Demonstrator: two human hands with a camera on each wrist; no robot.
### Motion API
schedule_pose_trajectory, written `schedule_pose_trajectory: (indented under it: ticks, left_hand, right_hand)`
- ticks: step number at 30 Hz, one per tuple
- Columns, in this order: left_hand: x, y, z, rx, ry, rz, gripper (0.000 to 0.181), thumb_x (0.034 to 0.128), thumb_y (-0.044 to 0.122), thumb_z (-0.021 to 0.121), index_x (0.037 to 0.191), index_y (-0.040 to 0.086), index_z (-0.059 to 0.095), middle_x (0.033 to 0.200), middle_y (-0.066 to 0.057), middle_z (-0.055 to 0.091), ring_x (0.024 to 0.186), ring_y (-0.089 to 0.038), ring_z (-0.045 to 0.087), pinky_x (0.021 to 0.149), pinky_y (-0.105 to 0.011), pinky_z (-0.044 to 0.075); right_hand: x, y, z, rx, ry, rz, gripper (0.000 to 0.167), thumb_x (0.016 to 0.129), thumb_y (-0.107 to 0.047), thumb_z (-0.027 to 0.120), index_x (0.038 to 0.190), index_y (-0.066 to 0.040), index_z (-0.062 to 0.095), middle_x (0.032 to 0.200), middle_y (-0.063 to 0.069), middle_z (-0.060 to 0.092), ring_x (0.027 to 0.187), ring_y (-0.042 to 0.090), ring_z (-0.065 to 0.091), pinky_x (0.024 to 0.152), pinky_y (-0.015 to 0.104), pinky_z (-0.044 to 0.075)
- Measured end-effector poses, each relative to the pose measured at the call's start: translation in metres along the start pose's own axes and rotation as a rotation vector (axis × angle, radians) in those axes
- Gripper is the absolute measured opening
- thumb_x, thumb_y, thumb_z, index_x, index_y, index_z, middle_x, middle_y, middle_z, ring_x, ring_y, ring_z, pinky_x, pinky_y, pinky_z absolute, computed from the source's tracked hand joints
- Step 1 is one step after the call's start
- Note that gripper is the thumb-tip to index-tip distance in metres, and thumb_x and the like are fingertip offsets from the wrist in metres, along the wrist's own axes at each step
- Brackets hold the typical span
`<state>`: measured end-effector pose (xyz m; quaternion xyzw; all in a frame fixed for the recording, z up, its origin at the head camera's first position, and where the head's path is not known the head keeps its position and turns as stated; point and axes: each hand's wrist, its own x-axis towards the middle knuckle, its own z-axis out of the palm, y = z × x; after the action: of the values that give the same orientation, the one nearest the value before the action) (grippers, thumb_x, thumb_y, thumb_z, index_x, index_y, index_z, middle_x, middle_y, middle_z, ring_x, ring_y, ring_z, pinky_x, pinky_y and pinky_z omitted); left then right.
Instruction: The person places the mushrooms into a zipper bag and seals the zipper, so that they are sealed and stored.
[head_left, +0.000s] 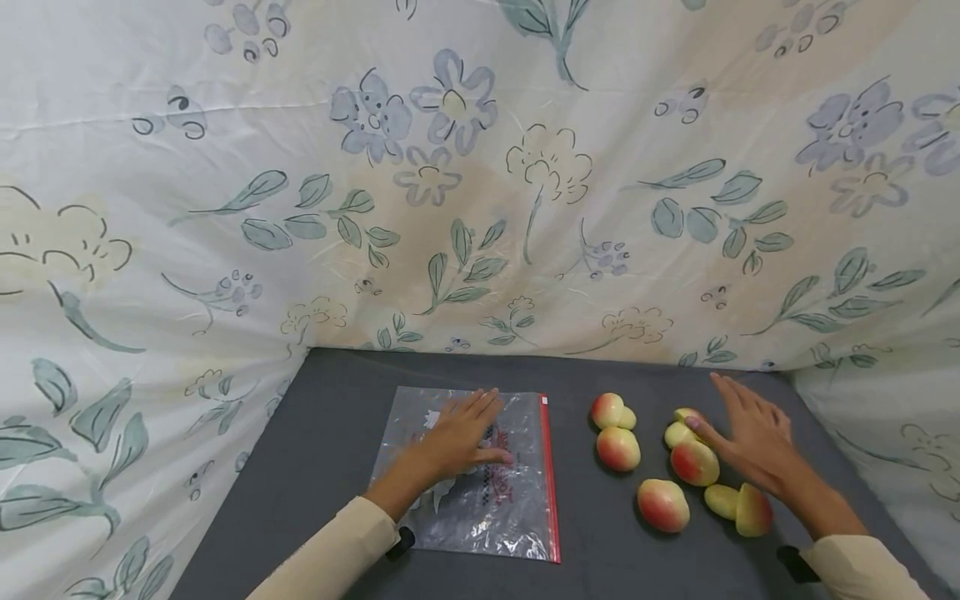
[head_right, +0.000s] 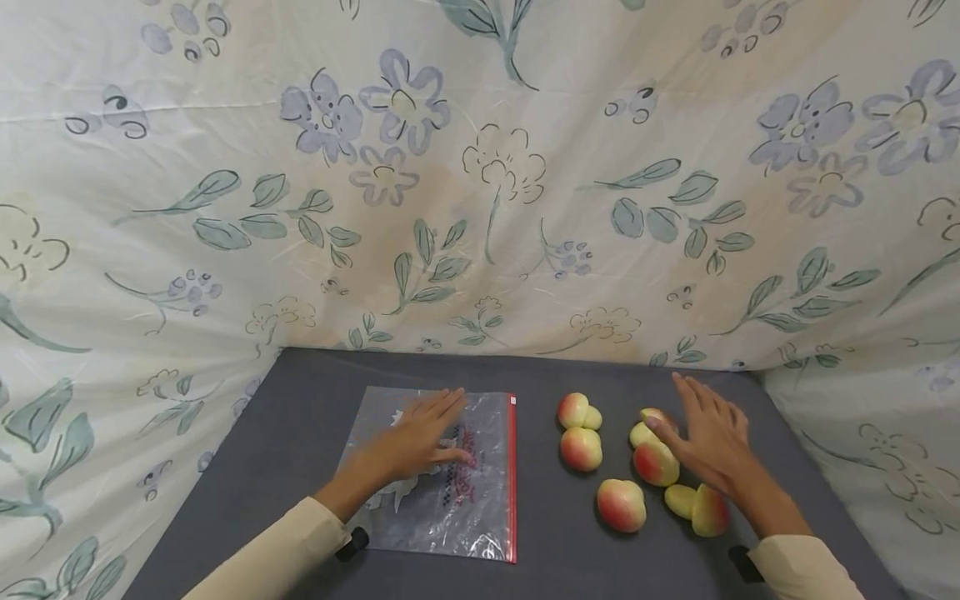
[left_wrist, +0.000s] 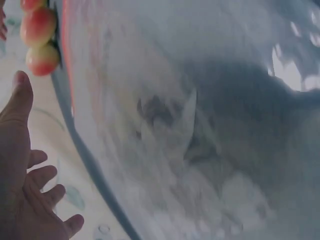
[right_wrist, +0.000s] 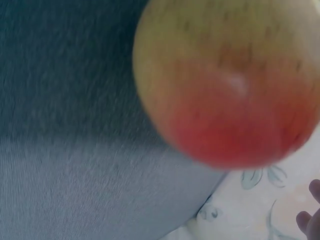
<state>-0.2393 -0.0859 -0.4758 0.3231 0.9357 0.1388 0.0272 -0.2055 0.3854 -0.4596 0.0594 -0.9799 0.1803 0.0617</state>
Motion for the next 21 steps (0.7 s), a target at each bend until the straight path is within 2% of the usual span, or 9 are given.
schedule_pose_trajectory:
  ticks: [6, 12, 17, 21]
  left_hand:
    - [0.005, 0.012, 0.017, 0.024, 0.01, 0.091, 0.09, 0.0972, 0.06, 0.068, 0.162, 0.003, 0.04, 0.17, -0.016, 0.037, 0.158, -0.037, 0.034, 0.124, -0.064, 0.033]
    - [0.006, 0.02, 0.03, 0.059, -0.015, 0.142, 0.081, 0.0978, 0.059, 0.068, 0.159, 0.009, 0.048, 0.169, -0.012, 0.041, 0.157, -0.035, 0.035, 0.124, -0.059, 0.036]
    - [0.006, 0.022, 0.038, 0.114, -0.01, 0.152, 0.078, 0.0982, 0.061, 0.066, 0.159, 0.013, 0.051, 0.168, -0.008, 0.043, 0.156, -0.033, 0.038, 0.122, -0.056, 0.04]
    - [0.007, 0.023, 0.043, 0.111, -0.008, 0.134, 0.079, 0.0977, 0.062, 0.066, 0.159, 0.015, 0.05, 0.168, -0.007, 0.043, 0.155, -0.032, 0.04, 0.121, -0.056, 0.041]
  right_hand:
    - [-0.003, -0.016, 0.001, 0.05, -0.027, -0.018, 0.096, 0.106, -0.058, 0.055, 0.171, -0.01, 0.004, 0.17, 0.036, 0.014, 0.145, 0.069, 0.02, 0.103, 0.086, 0.012]
    - [-0.005, -0.032, 0.002, 0.097, -0.021, -0.037, 0.095, 0.105, -0.056, 0.058, 0.171, -0.007, 0.009, 0.168, 0.037, 0.02, 0.146, 0.068, 0.021, 0.104, 0.087, 0.013]
    - [-0.007, -0.042, 0.004, 0.146, -0.016, -0.054, 0.093, 0.105, -0.053, 0.06, 0.17, -0.006, 0.013, 0.167, 0.037, 0.024, 0.147, 0.067, 0.022, 0.104, 0.088, 0.013]
    - [-0.007, -0.048, 0.005, 0.172, -0.015, -0.058, 0.092, 0.106, -0.053, 0.06, 0.17, -0.006, 0.014, 0.167, 0.037, 0.024, 0.148, 0.067, 0.022, 0.105, 0.089, 0.013]
